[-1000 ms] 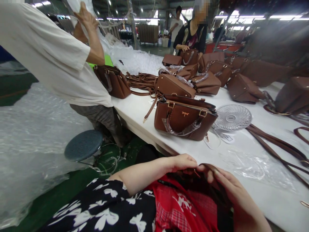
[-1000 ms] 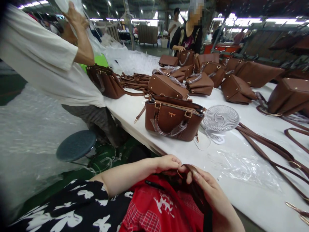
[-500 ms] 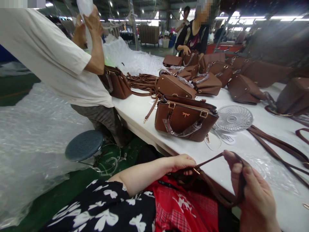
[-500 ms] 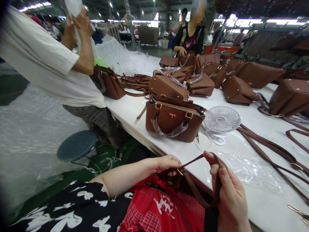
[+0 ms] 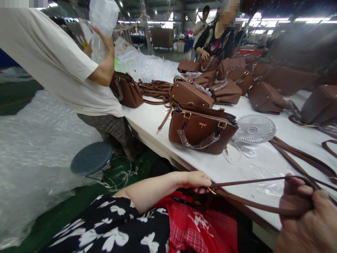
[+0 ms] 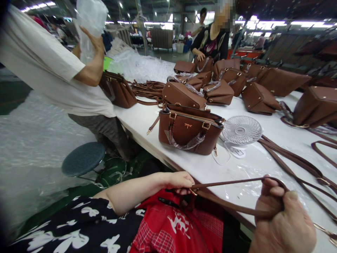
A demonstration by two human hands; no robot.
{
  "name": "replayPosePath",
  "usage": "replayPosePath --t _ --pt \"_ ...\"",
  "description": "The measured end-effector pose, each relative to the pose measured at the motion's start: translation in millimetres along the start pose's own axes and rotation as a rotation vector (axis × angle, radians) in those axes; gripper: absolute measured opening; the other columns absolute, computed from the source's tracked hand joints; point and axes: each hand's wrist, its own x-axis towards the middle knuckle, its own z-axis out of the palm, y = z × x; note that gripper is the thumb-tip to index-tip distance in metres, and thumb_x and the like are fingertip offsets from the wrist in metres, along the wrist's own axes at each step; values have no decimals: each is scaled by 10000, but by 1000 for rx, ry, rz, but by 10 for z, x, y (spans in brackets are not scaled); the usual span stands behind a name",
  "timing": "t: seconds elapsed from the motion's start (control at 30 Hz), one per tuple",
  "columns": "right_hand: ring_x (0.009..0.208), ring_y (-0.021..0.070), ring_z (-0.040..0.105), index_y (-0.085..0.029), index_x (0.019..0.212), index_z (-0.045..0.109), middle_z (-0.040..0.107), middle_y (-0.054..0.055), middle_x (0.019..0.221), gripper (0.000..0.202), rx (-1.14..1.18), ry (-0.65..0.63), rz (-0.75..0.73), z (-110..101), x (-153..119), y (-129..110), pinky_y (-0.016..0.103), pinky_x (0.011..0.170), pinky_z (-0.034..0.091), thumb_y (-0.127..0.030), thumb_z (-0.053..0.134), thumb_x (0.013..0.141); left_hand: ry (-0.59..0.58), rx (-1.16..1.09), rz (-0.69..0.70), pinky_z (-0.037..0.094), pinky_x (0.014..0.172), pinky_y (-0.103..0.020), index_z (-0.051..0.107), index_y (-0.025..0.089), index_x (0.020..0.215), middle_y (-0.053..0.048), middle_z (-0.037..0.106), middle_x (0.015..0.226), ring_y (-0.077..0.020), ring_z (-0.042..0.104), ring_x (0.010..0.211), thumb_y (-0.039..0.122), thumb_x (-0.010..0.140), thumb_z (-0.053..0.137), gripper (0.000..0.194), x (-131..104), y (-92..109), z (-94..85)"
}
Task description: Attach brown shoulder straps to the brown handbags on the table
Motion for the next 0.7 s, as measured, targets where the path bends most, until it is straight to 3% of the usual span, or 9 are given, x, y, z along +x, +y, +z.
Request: replayPosePath --t 0.1,0.17,0.27,0.33,0.4,0.47,0.5,0.6,0.7 --pt "856 205 632 -272 730 656 539 0 689 122 22 14 94 -87 111 38 517 1108 426 -160 670 777 17 -11 -8 274 361 -171 591 134 619 25 516 457 -67 394 345 184 760 509 170 -90 -33 -55" --pt "950 225 633 -257 744 675 585 25 759 73 -62 -123 135 -141 191 142 507 1139 385 -259 649 812 38 -73 5 270 354 -172 595 132 626 23 510 443 -68 386 335 187 751 504 164 -136 -43 -93" --pt "1175 283 579 -241 967 693 663 72 1091 271 -286 -343 178 -192 220 347 543 1137 352 -461 595 843 76 -282 92 240 345 -174 579 137 632 26 478 424 -68 360 322 216 741 489 162 -164 -29 -126" --pt "1207 315 572 -251 1187 622 634 94 1252 474 -523 -516 235 -172 121 459 553 1078 412 -533 635 806 75 -417 160 248 356 -173 573 137 637 21 474 427 -73 378 336 210 712 473 145 -157 -3 -118" --pt "1144 314 620 -239 1284 553 644 122 1261 599 -716 -786 293 -97 -63 529 497 1001 495 -512 699 771 56 -481 185 282 376 -173 578 129 648 6 497 447 -77 408 356 189 681 455 141 -139 29 -83" --pt "1079 301 657 -204 1259 565 683 140 1198 560 -801 -1081 290 12 -272 565 445 947 537 -497 678 795 42 -479 173 313 390 -177 587 123 662 -6 521 468 -82 429 366 176 667 447 150 -121 61 -36" --pt "1043 296 671 -193 1202 599 702 141 1156 491 -828 -1169 255 66 -363 574 439 932 543 -501 638 822 39 -466 166 320 392 -179 589 122 666 -8 527 474 -84 434 367 173 664 452 147 -116 75 -13" --pt "1031 298 678 -195 1095 666 727 134 1117 413 -929 -1234 145 167 -521 558 452 945 530 -516 511 888 57 -465 180 292 378 -176 580 126 655 4 507 460 -80 412 356 183 655 472 122 -123 104 34" --pt "1152 284 637 -210 1201 660 677 121 1263 475 -915 -1252 179 101 -522 454 419 1019 494 -529 451 916 27 -508 224 242 363 -173 542 141 610 24 443 422 -70 352 337 210 645 479 100 -156 113 61"
